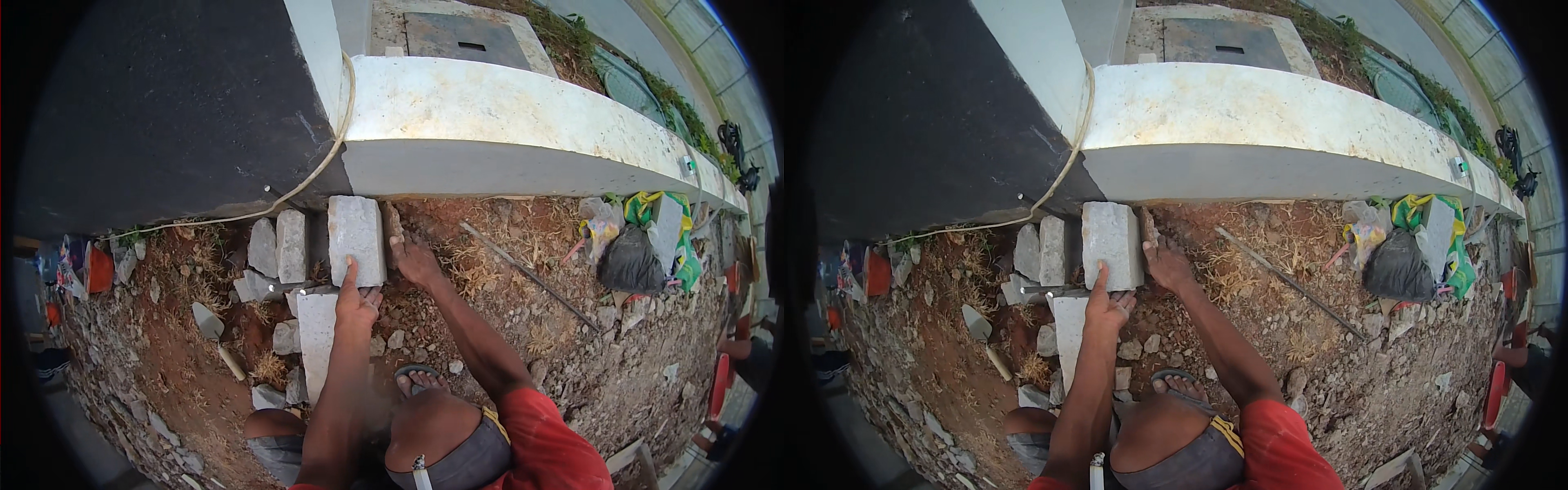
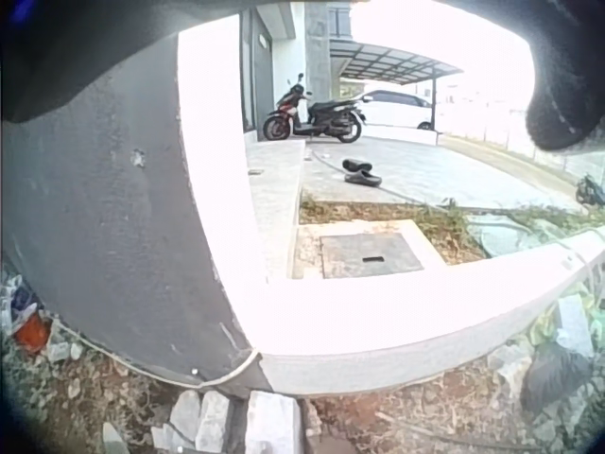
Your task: The person positions concrete blocks by hand into a wall foundation, then scoops and applies mortar from a bucket onto the structure using a trowel.
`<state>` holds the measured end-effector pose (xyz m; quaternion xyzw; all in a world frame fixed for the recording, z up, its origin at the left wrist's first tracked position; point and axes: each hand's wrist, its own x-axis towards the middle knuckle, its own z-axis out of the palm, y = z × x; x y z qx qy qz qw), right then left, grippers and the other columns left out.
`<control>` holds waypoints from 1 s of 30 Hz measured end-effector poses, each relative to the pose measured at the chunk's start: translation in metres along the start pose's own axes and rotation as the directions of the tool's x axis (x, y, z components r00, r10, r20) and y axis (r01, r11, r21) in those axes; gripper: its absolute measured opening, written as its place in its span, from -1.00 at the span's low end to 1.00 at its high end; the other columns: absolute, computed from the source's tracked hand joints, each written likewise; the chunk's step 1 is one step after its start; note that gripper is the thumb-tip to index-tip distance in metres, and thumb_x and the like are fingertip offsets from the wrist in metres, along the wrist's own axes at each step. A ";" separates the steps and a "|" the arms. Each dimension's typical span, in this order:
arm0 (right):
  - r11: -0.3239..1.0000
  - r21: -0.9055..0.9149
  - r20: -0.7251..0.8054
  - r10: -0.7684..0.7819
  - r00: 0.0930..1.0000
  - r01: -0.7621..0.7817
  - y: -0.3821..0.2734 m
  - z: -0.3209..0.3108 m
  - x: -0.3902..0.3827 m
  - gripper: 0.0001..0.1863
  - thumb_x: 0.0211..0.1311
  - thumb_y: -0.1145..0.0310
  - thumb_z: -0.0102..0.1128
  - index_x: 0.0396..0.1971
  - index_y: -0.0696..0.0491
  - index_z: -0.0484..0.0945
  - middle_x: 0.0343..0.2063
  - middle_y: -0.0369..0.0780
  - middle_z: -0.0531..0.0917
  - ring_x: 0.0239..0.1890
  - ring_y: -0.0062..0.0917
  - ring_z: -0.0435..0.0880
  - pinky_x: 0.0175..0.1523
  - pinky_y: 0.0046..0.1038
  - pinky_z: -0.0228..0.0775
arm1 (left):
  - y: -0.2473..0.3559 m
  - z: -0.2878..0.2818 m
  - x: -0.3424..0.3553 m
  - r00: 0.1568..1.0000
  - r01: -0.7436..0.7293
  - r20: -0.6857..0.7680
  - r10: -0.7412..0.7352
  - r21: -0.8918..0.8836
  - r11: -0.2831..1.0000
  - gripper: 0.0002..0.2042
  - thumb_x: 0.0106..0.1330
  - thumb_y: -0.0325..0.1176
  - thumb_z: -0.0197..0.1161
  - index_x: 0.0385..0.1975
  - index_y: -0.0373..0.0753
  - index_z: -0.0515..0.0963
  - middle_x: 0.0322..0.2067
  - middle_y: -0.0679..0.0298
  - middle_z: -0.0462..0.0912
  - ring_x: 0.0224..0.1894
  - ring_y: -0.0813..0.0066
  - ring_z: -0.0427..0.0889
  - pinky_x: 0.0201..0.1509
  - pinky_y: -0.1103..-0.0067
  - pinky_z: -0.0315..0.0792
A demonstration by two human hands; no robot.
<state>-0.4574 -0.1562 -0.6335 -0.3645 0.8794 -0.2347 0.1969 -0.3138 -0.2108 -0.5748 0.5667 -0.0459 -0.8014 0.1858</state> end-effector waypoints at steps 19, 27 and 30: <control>0.993 0.002 0.411 0.110 0.905 -0.122 -0.012 -0.043 0.016 -0.27 0.50 -0.21 -0.15 0.27 0.15 0.47 0.31 0.17 0.44 0.35 0.07 0.42 0.42 -0.02 0.28 | 0.004 -0.012 -0.052 0.996 -0.029 -0.083 0.023 -0.065 0.997 0.17 0.21 0.36 0.34 0.53 -0.41 -0.10 0.54 -0.12 -0.02 0.57 -0.05 0.01 0.58 0.10 -0.08; 0.946 0.247 0.324 0.121 0.938 -0.207 0.003 -0.036 0.011 -0.15 0.43 -0.23 0.06 0.45 0.14 0.30 0.36 0.15 0.41 0.45 -0.06 0.35 0.50 -0.26 0.17 | 0.002 -0.131 -0.152 0.955 -0.281 0.185 0.230 0.337 0.898 -0.38 0.48 0.02 0.24 0.27 -0.42 0.39 0.11 0.02 0.64 0.13 0.24 0.64 0.26 0.38 0.45; 0.937 0.305 0.241 0.096 0.966 -0.169 0.008 -0.029 0.000 -0.15 0.43 -0.20 0.11 0.46 0.15 0.27 0.38 0.15 0.37 0.47 -0.07 0.32 0.52 -0.30 0.11 | -0.003 -0.157 -0.157 0.948 -0.317 0.119 0.294 0.389 0.865 -0.49 0.47 -0.06 0.29 0.17 -0.39 0.50 -0.01 0.10 0.71 0.00 0.33 0.70 0.14 0.46 0.51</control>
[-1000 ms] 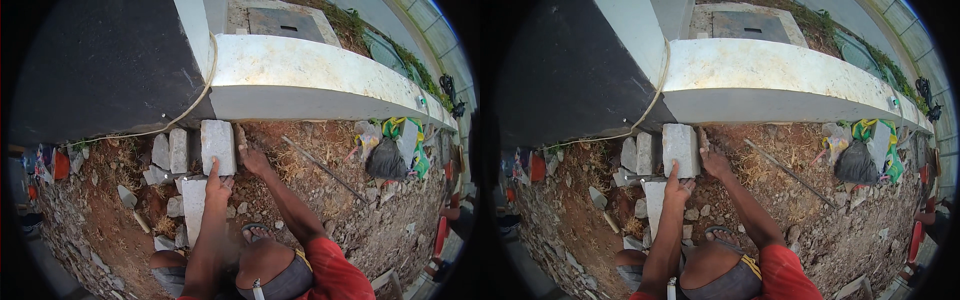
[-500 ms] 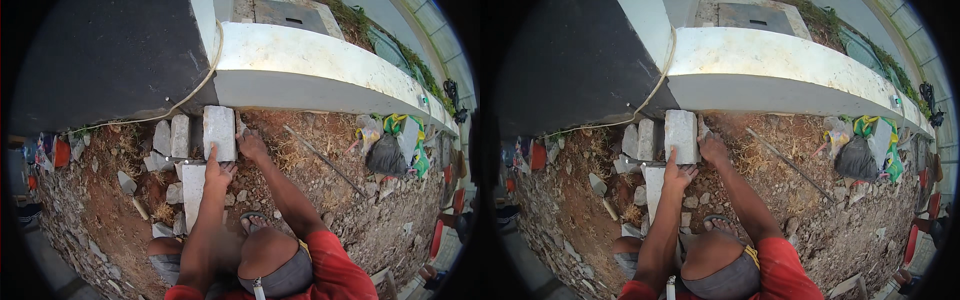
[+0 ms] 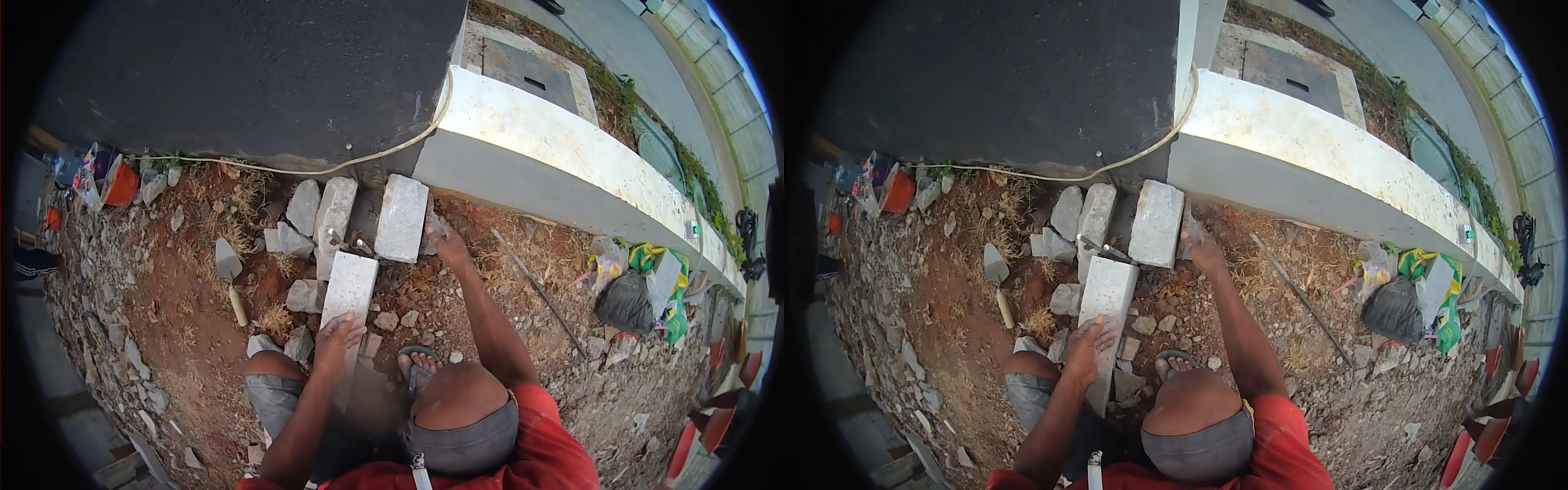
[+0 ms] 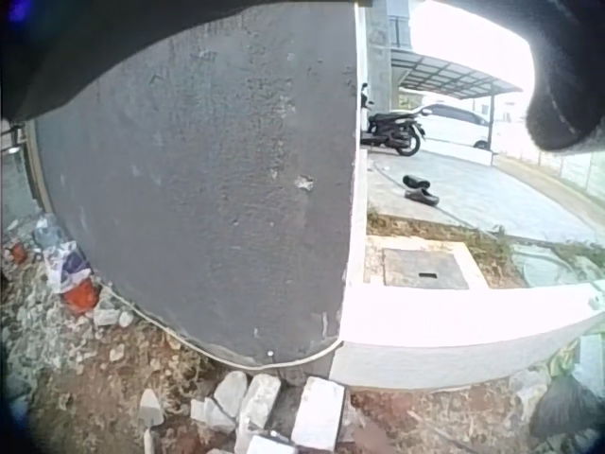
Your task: The person positions concrete blocks by hand into a wall foundation, then scoops and applies mortar from a bucket onto the structure using a trowel.
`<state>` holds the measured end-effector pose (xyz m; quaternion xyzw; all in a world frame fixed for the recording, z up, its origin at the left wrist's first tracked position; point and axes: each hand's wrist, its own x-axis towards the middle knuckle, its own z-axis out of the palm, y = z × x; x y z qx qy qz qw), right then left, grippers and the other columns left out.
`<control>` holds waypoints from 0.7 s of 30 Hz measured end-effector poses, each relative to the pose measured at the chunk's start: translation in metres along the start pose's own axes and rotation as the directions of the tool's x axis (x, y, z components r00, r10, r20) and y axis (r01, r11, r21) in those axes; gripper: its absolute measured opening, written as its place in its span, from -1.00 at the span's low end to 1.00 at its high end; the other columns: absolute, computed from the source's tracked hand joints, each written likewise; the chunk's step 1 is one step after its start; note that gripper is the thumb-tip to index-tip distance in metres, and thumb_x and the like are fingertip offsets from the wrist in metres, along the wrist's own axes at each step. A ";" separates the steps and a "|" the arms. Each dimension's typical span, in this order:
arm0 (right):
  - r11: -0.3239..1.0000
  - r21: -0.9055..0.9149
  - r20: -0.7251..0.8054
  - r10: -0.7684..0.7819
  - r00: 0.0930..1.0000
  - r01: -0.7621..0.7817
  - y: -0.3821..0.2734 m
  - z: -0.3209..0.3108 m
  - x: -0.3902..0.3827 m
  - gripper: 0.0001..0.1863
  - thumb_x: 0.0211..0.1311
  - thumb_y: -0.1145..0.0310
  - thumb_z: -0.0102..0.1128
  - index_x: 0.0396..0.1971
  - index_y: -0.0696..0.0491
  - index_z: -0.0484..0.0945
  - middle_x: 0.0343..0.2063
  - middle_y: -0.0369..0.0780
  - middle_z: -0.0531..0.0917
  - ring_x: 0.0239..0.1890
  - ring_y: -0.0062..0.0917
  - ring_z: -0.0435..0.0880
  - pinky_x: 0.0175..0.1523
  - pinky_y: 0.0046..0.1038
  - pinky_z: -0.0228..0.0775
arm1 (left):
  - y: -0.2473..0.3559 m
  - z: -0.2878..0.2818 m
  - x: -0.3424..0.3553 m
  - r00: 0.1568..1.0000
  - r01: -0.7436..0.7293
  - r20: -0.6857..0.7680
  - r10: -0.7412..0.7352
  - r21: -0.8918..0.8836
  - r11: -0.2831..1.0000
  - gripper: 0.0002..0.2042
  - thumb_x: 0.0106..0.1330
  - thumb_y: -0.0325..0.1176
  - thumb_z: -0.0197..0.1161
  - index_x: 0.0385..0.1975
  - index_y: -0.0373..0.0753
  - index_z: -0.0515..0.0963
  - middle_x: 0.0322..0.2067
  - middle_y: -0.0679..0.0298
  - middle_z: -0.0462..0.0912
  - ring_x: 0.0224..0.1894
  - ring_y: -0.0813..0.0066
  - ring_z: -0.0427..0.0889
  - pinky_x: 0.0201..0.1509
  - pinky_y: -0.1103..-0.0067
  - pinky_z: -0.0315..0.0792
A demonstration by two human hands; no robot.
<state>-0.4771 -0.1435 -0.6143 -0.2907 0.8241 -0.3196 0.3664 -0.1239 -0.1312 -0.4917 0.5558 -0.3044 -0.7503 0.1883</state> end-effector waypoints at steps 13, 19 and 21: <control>0.588 0.565 0.480 0.337 0.810 -0.579 0.061 -0.081 -0.366 -0.66 0.44 0.17 0.08 -0.13 0.16 0.61 -0.06 -0.07 0.67 0.03 -0.23 0.67 0.21 -0.28 0.47 | 0.045 -0.019 -0.049 0.938 -0.347 0.292 0.187 0.794 0.500 -0.42 0.33 -0.21 0.44 0.28 -0.35 0.48 0.21 0.00 0.58 0.24 0.18 0.53 0.34 0.34 0.37; 0.453 0.888 0.015 0.134 0.991 -0.075 -0.007 -0.213 -0.401 -0.66 0.48 0.16 0.05 -0.21 0.16 0.62 -0.09 -0.21 0.70 0.00 -0.50 0.68 0.18 -0.38 0.51 | 0.056 0.048 -0.046 0.840 -0.526 0.437 0.322 0.513 0.678 -0.67 0.47 -0.33 0.26 0.13 -0.37 0.58 0.07 0.07 0.68 0.06 0.25 0.61 0.22 0.40 0.44; 0.691 0.716 -0.321 0.193 0.927 0.104 -0.027 -0.262 -0.405 -0.66 0.49 0.18 0.04 -0.22 0.18 0.63 -0.12 -0.18 0.69 -0.05 -0.50 0.69 0.12 -0.37 0.54 | 0.055 0.065 -0.032 0.859 -0.494 0.458 0.231 0.617 0.613 -0.64 0.47 -0.31 0.28 0.16 -0.36 0.56 0.14 0.05 0.64 0.14 0.21 0.59 0.26 0.38 0.43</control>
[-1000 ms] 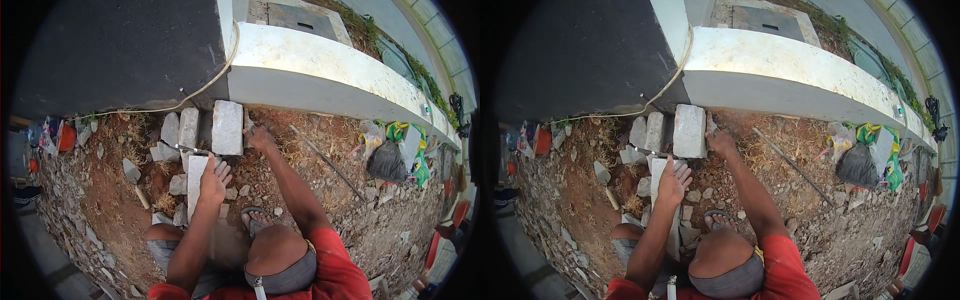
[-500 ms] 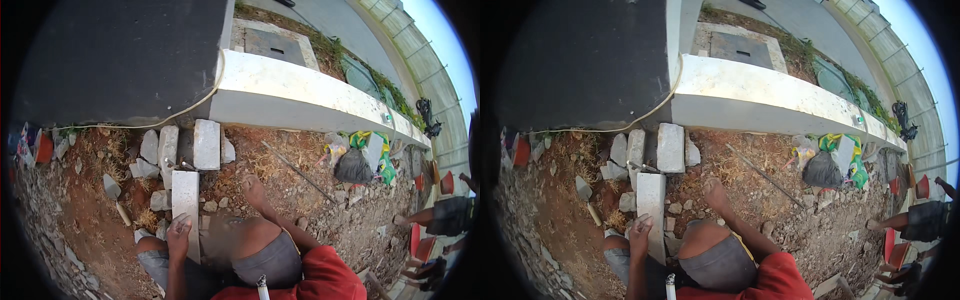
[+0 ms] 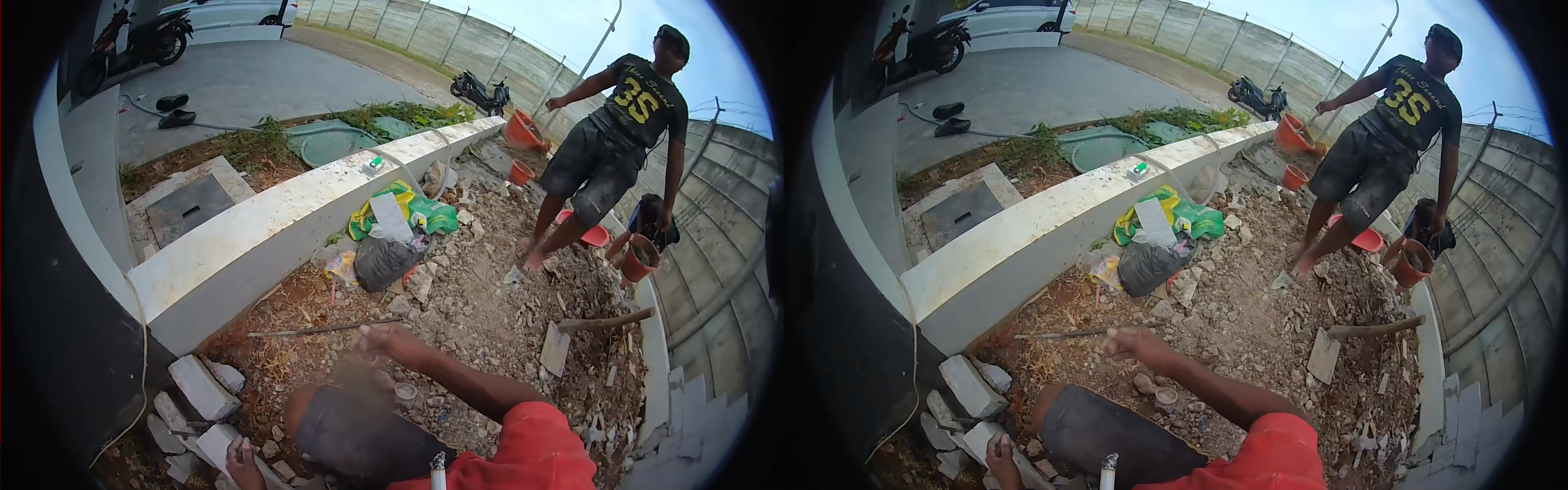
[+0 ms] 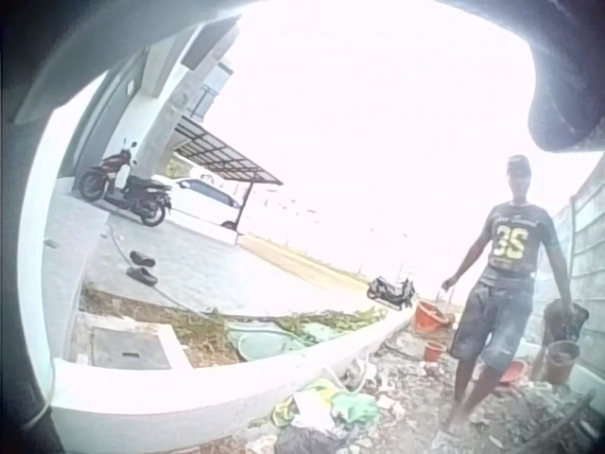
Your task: The person positions concrete blocks by hand into a wall foundation, then scoops and applies mortar from a bucket onto the structure using a trowel.
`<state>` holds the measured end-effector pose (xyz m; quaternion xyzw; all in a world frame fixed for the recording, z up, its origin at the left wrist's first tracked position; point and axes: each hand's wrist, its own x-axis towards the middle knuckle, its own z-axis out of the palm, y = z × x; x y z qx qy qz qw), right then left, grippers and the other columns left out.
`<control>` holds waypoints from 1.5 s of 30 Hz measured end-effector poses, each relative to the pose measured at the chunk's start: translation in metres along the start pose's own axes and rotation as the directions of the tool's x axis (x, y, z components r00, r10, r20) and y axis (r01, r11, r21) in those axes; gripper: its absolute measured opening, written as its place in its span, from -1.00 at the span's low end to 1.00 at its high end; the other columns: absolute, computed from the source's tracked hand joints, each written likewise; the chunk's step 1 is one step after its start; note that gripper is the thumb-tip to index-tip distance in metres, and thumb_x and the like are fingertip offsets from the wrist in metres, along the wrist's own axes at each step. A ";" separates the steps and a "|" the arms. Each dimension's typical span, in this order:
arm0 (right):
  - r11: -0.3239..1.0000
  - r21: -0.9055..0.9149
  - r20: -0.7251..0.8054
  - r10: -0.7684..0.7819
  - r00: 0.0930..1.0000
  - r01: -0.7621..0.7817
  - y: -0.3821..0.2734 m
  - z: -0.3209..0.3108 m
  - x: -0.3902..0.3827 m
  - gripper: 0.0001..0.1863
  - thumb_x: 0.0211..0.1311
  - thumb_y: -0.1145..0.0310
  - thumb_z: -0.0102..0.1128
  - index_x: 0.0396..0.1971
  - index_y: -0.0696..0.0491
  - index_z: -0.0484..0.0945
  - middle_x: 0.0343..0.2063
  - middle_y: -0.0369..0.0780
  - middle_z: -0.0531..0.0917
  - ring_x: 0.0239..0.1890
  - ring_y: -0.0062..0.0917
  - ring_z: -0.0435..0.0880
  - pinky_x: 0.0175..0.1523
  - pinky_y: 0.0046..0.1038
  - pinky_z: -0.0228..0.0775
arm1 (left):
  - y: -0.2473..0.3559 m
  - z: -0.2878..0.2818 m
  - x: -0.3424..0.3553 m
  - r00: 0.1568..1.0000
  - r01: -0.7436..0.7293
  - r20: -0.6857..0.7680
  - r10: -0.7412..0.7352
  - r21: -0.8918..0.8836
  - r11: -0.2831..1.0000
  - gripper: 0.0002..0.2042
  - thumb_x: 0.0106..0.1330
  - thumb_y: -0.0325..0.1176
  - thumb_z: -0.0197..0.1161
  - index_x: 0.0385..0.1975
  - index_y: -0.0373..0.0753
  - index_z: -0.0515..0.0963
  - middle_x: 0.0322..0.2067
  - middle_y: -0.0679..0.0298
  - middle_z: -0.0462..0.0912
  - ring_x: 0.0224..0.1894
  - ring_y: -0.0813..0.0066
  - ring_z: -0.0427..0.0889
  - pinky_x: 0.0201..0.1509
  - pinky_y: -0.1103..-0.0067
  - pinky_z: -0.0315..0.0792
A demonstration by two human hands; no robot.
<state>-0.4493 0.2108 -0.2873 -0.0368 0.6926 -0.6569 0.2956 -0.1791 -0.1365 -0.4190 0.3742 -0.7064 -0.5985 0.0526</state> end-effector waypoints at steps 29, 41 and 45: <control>0.267 -0.854 0.121 -0.732 0.670 0.446 -0.050 0.105 -0.072 -0.70 0.44 0.42 0.14 0.08 0.21 0.60 0.28 -0.03 0.49 0.33 -0.24 0.45 0.41 -0.24 0.25 | -0.392 -0.244 -0.005 0.384 0.762 -0.790 -0.478 -0.021 0.647 -0.55 0.20 -0.13 0.39 -0.05 -0.37 0.60 -0.12 -0.11 0.73 -0.02 -0.13 0.72 0.01 0.11 0.59; 0.303 -0.821 -0.412 -0.901 -0.134 0.484 -0.150 0.060 -0.127 -0.45 0.41 0.40 0.22 0.31 0.26 0.29 0.30 -0.02 0.38 0.33 -0.32 0.40 0.37 -0.34 0.26 | -0.359 -0.262 -0.002 0.304 0.733 -0.949 0.081 0.287 0.616 -0.33 0.41 0.19 0.19 0.19 -0.36 0.52 -0.07 0.00 0.70 -0.12 -0.07 0.71 -0.06 0.14 0.59; 0.689 -0.314 -0.678 -0.644 0.354 0.653 -0.197 0.011 -0.124 -0.37 0.46 0.26 0.19 0.34 0.30 0.22 0.24 0.00 0.44 0.29 -0.28 0.46 0.38 -0.29 0.28 | -0.244 -0.238 0.006 0.298 0.580 -0.919 0.257 0.388 0.717 -0.30 0.40 0.21 0.21 0.21 -0.37 0.51 -0.06 -0.01 0.70 -0.12 -0.05 0.71 -0.05 0.16 0.59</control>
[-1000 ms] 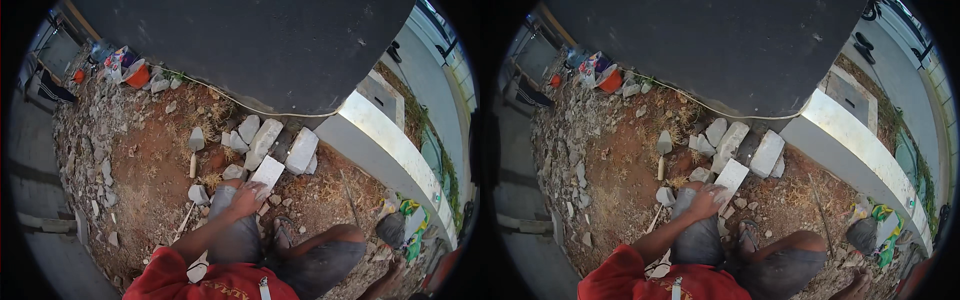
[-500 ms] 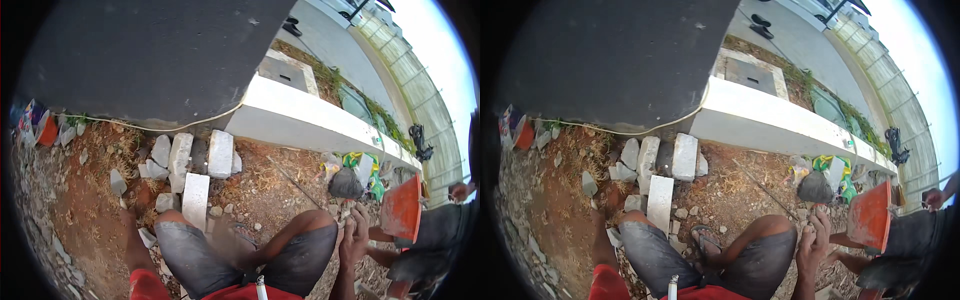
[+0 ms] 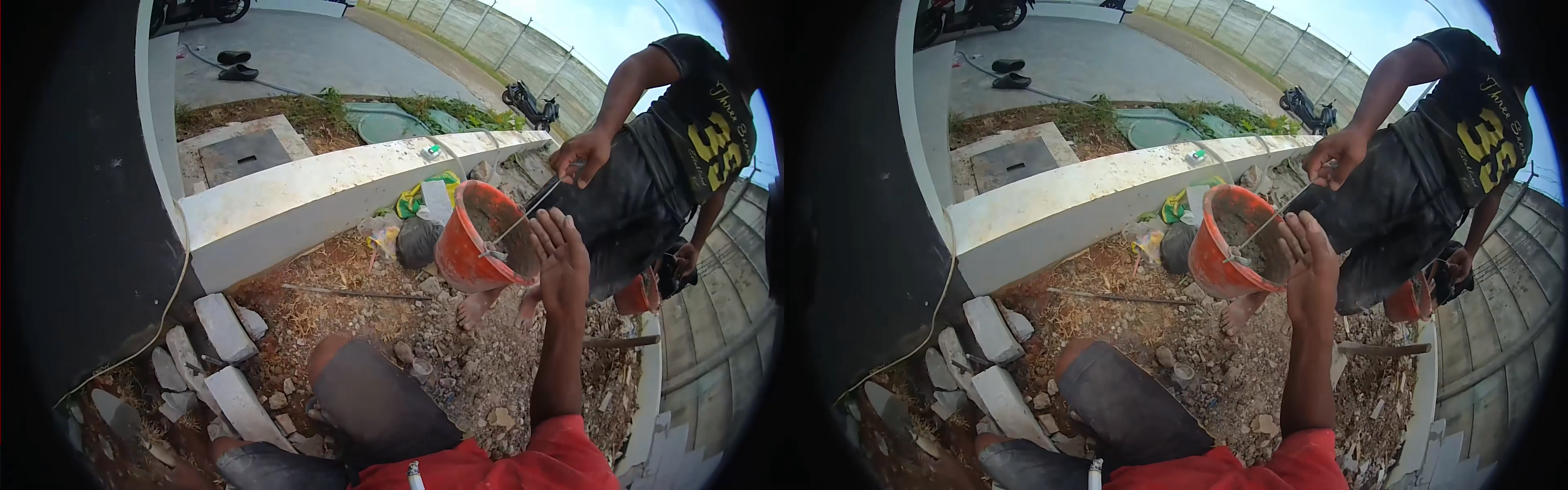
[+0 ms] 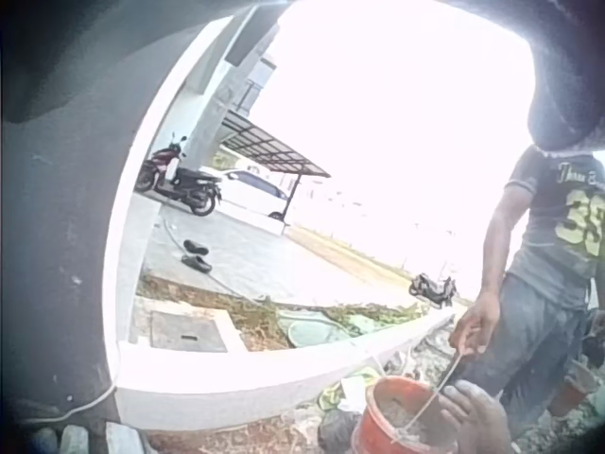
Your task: The person positions concrete blocks by hand into a wall foundation, then scoops and applies mortar from a bucket onto the structure using a trowel.
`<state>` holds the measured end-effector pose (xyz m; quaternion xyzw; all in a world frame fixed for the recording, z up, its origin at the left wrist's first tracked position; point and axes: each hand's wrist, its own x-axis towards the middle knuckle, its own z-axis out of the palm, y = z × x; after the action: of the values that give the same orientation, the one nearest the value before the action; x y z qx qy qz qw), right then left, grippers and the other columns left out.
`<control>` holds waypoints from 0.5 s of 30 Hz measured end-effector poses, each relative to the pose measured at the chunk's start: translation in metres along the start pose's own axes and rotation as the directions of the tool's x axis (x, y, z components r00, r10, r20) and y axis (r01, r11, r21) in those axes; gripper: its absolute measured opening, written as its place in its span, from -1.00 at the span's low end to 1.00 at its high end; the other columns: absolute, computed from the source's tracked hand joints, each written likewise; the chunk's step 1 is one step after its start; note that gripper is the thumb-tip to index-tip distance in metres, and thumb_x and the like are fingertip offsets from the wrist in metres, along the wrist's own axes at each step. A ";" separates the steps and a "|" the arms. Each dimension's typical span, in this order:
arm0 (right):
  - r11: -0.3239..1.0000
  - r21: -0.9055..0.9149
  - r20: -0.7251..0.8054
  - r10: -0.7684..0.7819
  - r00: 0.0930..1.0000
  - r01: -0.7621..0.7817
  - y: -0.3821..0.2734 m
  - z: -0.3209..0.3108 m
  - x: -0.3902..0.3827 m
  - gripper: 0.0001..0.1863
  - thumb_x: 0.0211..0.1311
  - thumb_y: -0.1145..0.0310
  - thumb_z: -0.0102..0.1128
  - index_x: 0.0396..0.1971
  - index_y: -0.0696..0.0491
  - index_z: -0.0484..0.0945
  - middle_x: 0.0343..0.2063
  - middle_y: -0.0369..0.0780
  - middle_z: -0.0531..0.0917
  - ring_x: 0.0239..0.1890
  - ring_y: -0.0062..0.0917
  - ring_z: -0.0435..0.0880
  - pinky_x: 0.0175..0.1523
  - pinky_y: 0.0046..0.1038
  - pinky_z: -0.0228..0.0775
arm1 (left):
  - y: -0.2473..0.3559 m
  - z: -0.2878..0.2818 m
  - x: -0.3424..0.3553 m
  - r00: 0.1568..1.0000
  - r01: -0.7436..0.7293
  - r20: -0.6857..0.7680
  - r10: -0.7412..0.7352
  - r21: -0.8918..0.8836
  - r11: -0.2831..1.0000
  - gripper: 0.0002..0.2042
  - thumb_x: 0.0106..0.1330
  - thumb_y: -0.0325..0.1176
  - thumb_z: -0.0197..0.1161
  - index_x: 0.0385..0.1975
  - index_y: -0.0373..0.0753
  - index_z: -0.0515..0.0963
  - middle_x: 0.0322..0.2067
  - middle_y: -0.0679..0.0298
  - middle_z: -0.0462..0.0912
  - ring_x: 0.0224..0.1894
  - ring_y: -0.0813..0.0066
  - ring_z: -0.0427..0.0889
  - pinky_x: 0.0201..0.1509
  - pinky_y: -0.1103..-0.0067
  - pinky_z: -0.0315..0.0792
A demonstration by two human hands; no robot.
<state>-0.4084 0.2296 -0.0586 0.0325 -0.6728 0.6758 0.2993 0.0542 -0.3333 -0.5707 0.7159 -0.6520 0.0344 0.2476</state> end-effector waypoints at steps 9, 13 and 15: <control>0.872 0.098 0.605 0.331 0.724 -0.480 -0.003 0.062 0.041 -0.54 0.53 0.26 0.07 0.18 0.32 0.34 -0.09 -0.06 0.58 -0.02 -0.31 0.65 0.19 -0.23 0.55 | 0.185 -0.165 -0.025 0.716 0.657 0.690 0.109 -0.717 0.232 -0.39 0.58 0.23 -0.12 -0.26 -0.28 0.59 -0.61 0.32 0.52 -0.66 0.52 0.47 -0.61 0.57 0.34; 0.824 -0.047 0.697 0.432 0.573 -0.565 0.012 0.093 0.014 -0.66 0.53 0.29 0.06 0.02 0.31 0.45 -0.35 -0.21 0.59 -0.23 -0.39 0.68 0.10 -0.18 0.62 | 0.187 -0.192 -0.038 0.639 0.708 0.740 0.209 -0.672 0.216 -0.45 0.60 0.12 -0.06 -0.34 -0.31 0.58 -0.65 0.30 0.53 -0.68 0.52 0.51 -0.63 0.56 0.39; 0.811 -0.106 0.690 0.477 0.545 -0.576 0.021 0.106 -0.016 -0.69 0.53 0.32 0.05 0.02 0.27 0.45 -0.42 -0.26 0.55 -0.33 -0.48 0.62 0.07 -0.22 0.64 | 0.166 -0.203 -0.038 0.663 0.679 0.728 0.174 -0.683 0.267 -0.44 0.61 0.10 -0.09 -0.35 -0.32 0.58 -0.66 0.28 0.54 -0.69 0.50 0.50 -0.63 0.56 0.40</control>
<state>-0.4429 0.1269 -0.0741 0.0970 -0.6652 0.7149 -0.1924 -0.0536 -0.2218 -0.3562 0.4913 -0.4428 -0.6612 0.3540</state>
